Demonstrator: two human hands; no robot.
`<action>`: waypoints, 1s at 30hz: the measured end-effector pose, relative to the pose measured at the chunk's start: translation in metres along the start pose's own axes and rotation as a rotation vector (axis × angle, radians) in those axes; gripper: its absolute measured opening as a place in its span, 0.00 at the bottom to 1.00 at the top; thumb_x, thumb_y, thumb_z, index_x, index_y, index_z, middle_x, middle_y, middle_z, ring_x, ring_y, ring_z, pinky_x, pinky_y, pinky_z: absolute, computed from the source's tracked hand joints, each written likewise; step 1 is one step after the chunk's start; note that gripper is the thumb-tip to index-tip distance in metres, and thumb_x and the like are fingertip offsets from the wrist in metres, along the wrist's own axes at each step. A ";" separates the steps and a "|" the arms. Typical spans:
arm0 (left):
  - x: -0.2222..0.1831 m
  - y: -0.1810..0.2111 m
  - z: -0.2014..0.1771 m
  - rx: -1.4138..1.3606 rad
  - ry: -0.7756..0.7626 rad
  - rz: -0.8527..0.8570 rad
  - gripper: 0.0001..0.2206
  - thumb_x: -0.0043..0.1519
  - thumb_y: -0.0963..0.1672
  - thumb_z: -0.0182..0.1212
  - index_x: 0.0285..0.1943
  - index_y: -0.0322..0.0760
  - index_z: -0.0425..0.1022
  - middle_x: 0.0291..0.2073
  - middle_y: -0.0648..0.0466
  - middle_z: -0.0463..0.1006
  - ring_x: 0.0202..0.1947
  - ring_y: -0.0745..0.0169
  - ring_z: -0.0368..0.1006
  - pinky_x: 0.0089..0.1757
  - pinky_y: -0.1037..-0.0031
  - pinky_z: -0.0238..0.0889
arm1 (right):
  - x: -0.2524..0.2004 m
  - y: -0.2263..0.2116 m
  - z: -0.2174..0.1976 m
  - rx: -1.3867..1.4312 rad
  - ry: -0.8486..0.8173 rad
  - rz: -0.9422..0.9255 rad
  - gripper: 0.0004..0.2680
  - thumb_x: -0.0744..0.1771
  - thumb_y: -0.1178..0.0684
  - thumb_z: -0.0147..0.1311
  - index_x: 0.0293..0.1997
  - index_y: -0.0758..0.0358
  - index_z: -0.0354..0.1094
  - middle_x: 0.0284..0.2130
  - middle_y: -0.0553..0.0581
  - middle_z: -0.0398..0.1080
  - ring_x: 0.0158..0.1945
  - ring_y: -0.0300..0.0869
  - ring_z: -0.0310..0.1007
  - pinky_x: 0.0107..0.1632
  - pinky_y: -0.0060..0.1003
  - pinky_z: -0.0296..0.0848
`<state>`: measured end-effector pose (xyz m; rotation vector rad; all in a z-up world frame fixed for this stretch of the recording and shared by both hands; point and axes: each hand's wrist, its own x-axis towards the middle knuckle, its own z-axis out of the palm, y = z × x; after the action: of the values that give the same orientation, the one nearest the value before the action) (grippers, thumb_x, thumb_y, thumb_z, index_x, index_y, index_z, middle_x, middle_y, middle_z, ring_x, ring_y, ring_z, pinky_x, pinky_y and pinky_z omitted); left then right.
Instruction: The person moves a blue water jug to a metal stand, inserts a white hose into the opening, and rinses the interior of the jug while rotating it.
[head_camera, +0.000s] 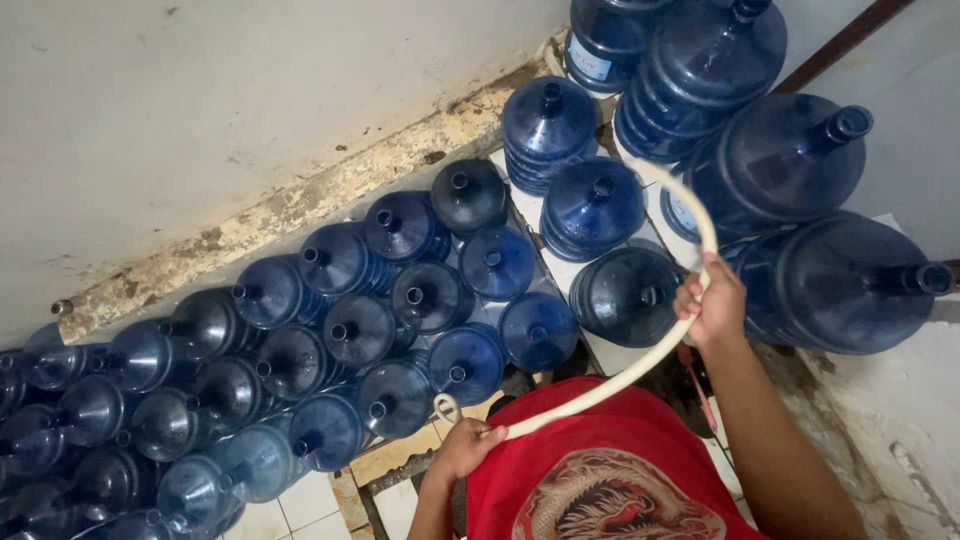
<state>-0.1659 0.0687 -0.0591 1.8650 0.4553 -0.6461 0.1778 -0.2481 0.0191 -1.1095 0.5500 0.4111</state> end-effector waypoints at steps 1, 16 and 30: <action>0.001 0.004 0.001 -0.006 -0.017 -0.039 0.27 0.61 0.58 0.60 0.33 0.29 0.83 0.23 0.44 0.79 0.26 0.55 0.75 0.35 0.64 0.67 | -0.004 -0.006 0.005 0.021 0.012 -0.064 0.08 0.73 0.47 0.44 0.55 0.54 0.63 0.18 0.47 0.52 0.15 0.34 0.47 0.19 0.32 0.50; 0.016 0.051 0.021 -0.163 -0.035 -0.035 0.23 0.62 0.56 0.61 0.43 0.32 0.82 0.26 0.51 0.80 0.27 0.64 0.72 0.33 0.68 0.66 | -0.021 -0.059 0.006 0.129 0.015 -0.377 0.12 0.76 0.48 0.40 0.69 0.54 0.60 0.20 0.49 0.54 0.15 0.36 0.49 0.18 0.34 0.53; 0.034 0.084 0.029 -0.017 -0.064 0.019 0.24 0.62 0.57 0.63 0.50 0.34 0.79 0.36 0.45 0.82 0.38 0.57 0.78 0.42 0.66 0.69 | -0.009 -0.073 -0.016 0.063 0.087 -0.233 0.12 0.74 0.48 0.41 0.65 0.53 0.62 0.18 0.48 0.52 0.14 0.35 0.48 0.18 0.33 0.52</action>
<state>-0.0968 0.0108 -0.0282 1.8248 0.4002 -0.6851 0.2091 -0.2916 0.0718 -1.1194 0.4993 0.1425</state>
